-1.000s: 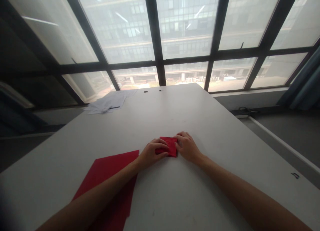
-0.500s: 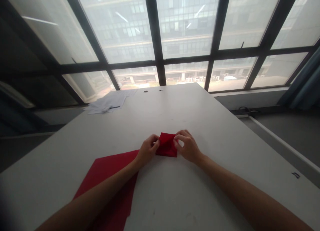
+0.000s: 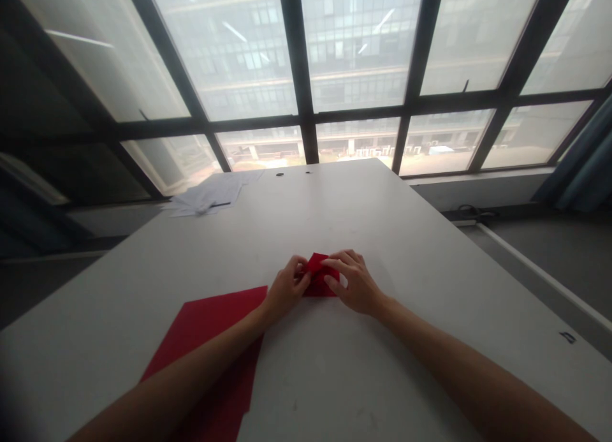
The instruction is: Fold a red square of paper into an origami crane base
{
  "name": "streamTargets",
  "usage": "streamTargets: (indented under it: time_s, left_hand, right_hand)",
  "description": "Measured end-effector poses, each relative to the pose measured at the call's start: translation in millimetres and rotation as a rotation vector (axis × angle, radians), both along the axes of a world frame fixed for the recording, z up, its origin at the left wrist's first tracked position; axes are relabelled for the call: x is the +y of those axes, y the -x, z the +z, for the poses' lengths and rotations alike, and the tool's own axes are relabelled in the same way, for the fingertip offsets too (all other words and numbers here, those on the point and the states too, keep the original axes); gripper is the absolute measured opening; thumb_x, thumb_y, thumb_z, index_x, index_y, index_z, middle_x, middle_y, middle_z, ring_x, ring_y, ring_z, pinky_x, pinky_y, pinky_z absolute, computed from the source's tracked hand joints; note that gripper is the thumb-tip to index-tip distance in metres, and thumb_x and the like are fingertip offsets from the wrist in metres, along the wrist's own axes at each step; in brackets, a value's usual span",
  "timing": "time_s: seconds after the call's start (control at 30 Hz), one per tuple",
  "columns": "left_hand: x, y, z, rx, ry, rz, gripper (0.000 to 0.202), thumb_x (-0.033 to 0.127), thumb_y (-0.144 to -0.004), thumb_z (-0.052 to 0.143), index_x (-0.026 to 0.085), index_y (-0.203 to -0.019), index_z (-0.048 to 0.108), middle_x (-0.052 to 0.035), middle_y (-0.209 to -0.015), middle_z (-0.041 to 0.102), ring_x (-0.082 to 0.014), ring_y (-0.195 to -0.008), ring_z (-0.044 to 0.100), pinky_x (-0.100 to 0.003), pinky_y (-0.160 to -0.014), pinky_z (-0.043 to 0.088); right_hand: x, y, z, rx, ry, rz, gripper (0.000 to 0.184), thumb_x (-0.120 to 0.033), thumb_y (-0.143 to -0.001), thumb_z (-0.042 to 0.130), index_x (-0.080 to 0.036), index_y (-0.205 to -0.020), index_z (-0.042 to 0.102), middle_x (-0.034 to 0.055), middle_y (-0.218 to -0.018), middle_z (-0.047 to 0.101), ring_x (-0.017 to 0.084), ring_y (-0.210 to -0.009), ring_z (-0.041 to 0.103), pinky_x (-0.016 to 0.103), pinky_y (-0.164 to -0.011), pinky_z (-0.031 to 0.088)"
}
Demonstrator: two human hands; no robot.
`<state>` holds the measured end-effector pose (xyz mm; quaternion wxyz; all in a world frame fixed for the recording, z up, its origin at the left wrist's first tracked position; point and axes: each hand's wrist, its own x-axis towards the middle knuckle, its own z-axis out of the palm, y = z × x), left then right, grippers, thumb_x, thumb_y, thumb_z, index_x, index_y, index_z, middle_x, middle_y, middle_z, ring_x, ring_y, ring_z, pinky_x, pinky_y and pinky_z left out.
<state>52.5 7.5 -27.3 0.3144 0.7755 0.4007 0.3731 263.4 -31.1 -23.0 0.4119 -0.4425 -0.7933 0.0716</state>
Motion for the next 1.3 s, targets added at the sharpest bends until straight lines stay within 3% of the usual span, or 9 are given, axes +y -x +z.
streamTargets:
  time_s: [0.17,0.33,0.47,0.57,0.73,0.87,0.97,1.1,1.3]
  left_hand:
    - [1,0,-1.7,0.142,-0.144,-0.08,0.034,0.016,-0.082,0.064,0.021,-0.116,0.064,-0.0067,-0.107,0.071,-0.0221,-0.095,0.065,-0.035,-0.088,0.05]
    - [3,0,2.1,0.117,-0.21,-0.117,0.034,0.018,-0.091,0.054,0.025,-0.12,0.069,-0.0062,-0.122,0.07,-0.0252,-0.113,0.06,-0.041,-0.104,0.041]
    - [5,0,4.3,0.03,-0.046,0.038,0.027,0.029,-0.095,0.049,0.019,-0.095,0.074,-0.0043,-0.089,0.074,-0.0207,-0.08,0.063,-0.032,-0.079,0.049]
    - [10,2,2.7,-0.016,0.025,0.13,0.036,0.039,-0.094,0.049,0.015,-0.076,0.068,-0.0011,-0.064,0.064,-0.0155,-0.058,0.052,-0.025,-0.056,0.04]
    - [15,2,-0.8,-0.056,0.043,0.145,0.036,0.041,-0.093,0.049,0.015,-0.073,0.064,-0.0007,-0.064,0.062,-0.0142,-0.056,0.049,-0.024,-0.052,0.035]
    - [11,1,-0.1,-0.052,0.038,0.086,0.031,0.037,-0.095,0.049,0.015,-0.083,0.068,-0.0023,-0.073,0.068,-0.0157,-0.063,0.054,-0.025,-0.06,0.041]
    - [8,-1,1.7,-0.04,0.038,0.031,0.03,0.035,-0.095,0.048,0.016,-0.09,0.071,-0.0031,-0.079,0.071,-0.0167,-0.067,0.057,-0.025,-0.064,0.043]
    - [5,-2,2.8,-0.006,0.047,-0.05,0.029,0.034,-0.095,0.048,0.016,-0.092,0.071,-0.0031,-0.08,0.071,-0.0169,-0.068,0.058,-0.025,-0.063,0.043]
    - [4,-2,2.0,0.003,0.049,-0.077,0.028,0.032,-0.096,0.047,0.015,-0.088,0.069,-0.0025,-0.079,0.07,-0.016,-0.067,0.057,-0.024,-0.063,0.042]
  right_hand:
    - [-3,1,4.5,-0.116,0.064,0.152,0.025,-0.023,-0.096,0.051,-0.026,-0.084,0.073,0.0019,-0.1,0.071,0.021,-0.103,0.058,0.041,-0.099,0.037]
    - [-5,3,10.1,-0.209,0.083,0.236,0.015,-0.025,-0.092,0.061,-0.028,-0.087,0.075,0.0012,-0.103,0.074,0.022,-0.108,0.059,0.042,-0.102,0.035]
    - [-8,4,12.5,-0.221,0.07,0.256,0.013,-0.025,-0.09,0.064,-0.028,-0.092,0.076,0.0011,-0.099,0.075,0.022,-0.105,0.062,0.041,-0.101,0.036]
    - [-10,4,12.9,-0.208,0.081,0.276,0.014,-0.026,-0.091,0.062,-0.028,-0.096,0.075,0.0021,-0.096,0.075,0.021,-0.1,0.064,0.04,-0.099,0.04]
    - [-10,6,9.1,-0.122,0.085,0.333,0.018,-0.024,-0.094,0.056,-0.027,-0.096,0.074,0.0031,-0.095,0.075,0.021,-0.096,0.066,0.039,-0.095,0.045]
    - [-2,9,-1.2,0.206,-0.015,0.022,0.024,-0.02,-0.09,0.056,-0.025,-0.11,0.067,0.0065,-0.102,0.072,0.022,-0.094,0.064,0.038,-0.087,0.05]
    - [8,9,-9.7,0.328,0.063,-0.172,0.035,-0.019,-0.081,0.062,-0.022,-0.115,0.064,0.0073,-0.102,0.07,0.021,-0.086,0.062,0.034,-0.072,0.051]
    - [15,8,-15.6,0.294,0.269,-0.12,0.023,-0.014,-0.075,0.06,-0.019,-0.095,0.07,0.0032,-0.085,0.071,0.017,-0.072,0.062,0.027,-0.063,0.048]
    - [12,8,-13.6,0.242,0.285,-0.116,0.014,-0.014,-0.077,0.057,-0.019,-0.079,0.07,0.0011,-0.071,0.068,0.016,-0.065,0.058,0.027,-0.062,0.045]
